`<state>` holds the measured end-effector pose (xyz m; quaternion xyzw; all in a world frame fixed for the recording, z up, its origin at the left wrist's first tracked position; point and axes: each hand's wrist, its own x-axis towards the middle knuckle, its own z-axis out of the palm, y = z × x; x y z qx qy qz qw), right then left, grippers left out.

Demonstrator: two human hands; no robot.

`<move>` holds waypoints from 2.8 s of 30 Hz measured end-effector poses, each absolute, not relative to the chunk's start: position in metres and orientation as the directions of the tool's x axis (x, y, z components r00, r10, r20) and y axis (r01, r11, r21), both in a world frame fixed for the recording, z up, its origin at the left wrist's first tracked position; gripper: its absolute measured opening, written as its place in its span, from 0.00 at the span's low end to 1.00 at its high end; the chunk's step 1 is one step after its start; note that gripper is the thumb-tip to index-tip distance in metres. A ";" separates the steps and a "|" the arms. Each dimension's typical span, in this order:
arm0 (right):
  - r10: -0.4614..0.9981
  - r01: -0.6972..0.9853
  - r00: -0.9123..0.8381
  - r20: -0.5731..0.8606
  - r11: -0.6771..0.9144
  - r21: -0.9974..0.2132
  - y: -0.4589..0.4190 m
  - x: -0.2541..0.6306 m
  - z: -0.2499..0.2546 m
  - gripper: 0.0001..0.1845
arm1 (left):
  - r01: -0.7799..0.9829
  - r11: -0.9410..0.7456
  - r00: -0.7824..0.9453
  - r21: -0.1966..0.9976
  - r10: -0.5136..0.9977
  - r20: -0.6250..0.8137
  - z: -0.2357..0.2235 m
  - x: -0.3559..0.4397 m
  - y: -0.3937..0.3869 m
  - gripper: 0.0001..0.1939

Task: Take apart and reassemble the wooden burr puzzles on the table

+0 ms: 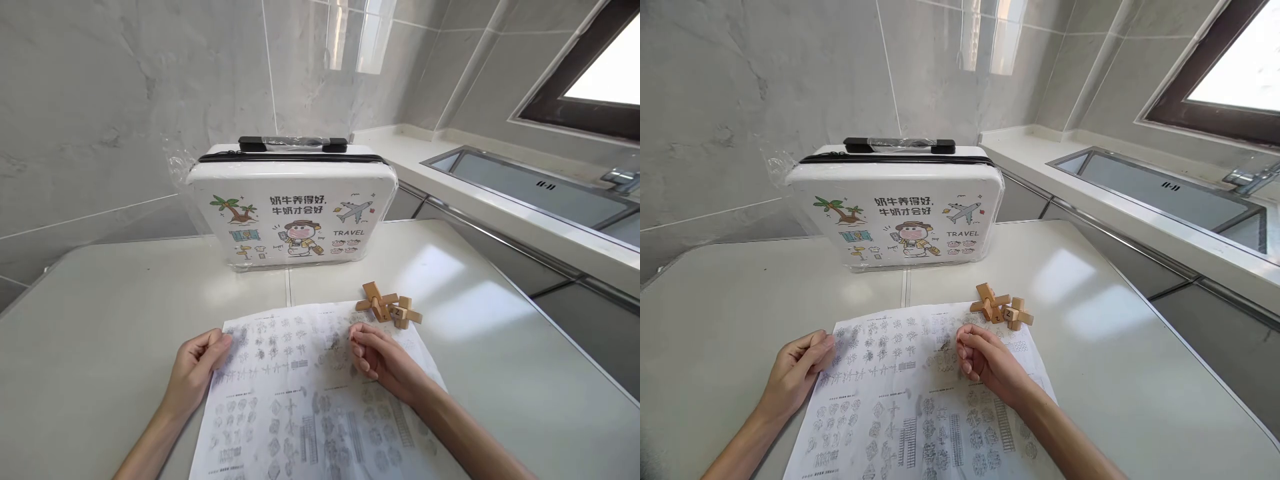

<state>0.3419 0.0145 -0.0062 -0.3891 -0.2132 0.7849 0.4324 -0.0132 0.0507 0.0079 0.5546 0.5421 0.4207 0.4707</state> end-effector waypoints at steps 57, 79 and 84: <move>0.898 -0.849 -0.438 -0.054 -0.432 -0.304 0.022 0.364 -0.031 0.22 | 0.277 0.041 0.073 0.960 0.995 -0.064 -0.001 -0.015 0.054 0.29; 0.956 -0.960 -0.271 -0.112 -0.278 -0.044 0.023 0.372 -0.033 0.28 | 0.289 0.030 0.081 0.957 0.995 -0.055 0.000 -0.013 0.054 0.30; 0.961 -0.951 -0.215 -0.171 -0.246 -0.185 0.023 0.372 -0.032 0.26 | 0.294 0.030 0.070 0.955 0.996 -0.053 0.004 -0.011 0.054 0.29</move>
